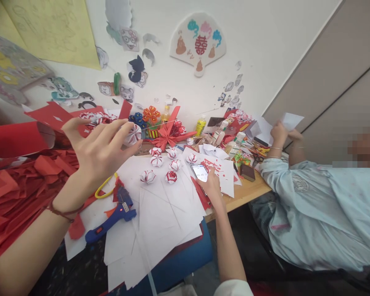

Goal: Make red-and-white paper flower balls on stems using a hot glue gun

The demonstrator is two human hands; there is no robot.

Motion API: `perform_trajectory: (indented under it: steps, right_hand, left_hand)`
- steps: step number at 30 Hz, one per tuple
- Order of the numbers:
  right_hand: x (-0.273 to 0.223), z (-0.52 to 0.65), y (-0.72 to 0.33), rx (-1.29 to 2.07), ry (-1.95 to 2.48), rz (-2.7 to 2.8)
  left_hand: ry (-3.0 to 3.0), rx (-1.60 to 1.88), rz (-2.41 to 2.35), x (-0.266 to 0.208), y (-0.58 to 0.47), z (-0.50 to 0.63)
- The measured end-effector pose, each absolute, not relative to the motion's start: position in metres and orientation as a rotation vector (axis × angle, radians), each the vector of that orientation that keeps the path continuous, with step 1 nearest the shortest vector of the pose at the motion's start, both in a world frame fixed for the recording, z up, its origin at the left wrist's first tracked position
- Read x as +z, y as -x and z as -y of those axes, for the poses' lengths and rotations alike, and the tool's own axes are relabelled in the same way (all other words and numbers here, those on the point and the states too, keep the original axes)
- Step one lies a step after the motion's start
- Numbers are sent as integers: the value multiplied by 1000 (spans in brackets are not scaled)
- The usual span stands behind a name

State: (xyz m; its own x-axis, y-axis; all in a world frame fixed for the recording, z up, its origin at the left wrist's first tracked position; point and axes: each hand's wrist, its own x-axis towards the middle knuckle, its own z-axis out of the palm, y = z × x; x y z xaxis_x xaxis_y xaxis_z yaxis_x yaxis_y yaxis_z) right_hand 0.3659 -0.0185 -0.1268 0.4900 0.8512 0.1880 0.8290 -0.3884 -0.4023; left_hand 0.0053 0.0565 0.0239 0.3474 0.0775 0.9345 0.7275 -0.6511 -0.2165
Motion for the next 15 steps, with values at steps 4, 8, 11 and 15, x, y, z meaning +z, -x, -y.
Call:
perform_trajectory:
  steps: [4,8,11,15]
  right_hand:
    - [-127,20,-366,91,2281,1357]
    - [-128,21,-368,128,2245,1365]
    - [-130,20,-371,141,2213,1385]
    - [-131,19,-374,138,2187,1402]
  left_hand:
    - [1987,-1334,678,24,-5,-56]
    - [2022,-1365,676,24,-6,-56]
    - [2023,-1358,687,24,-6,-55]
    - [2011,-1365,672,25,-7,-55]
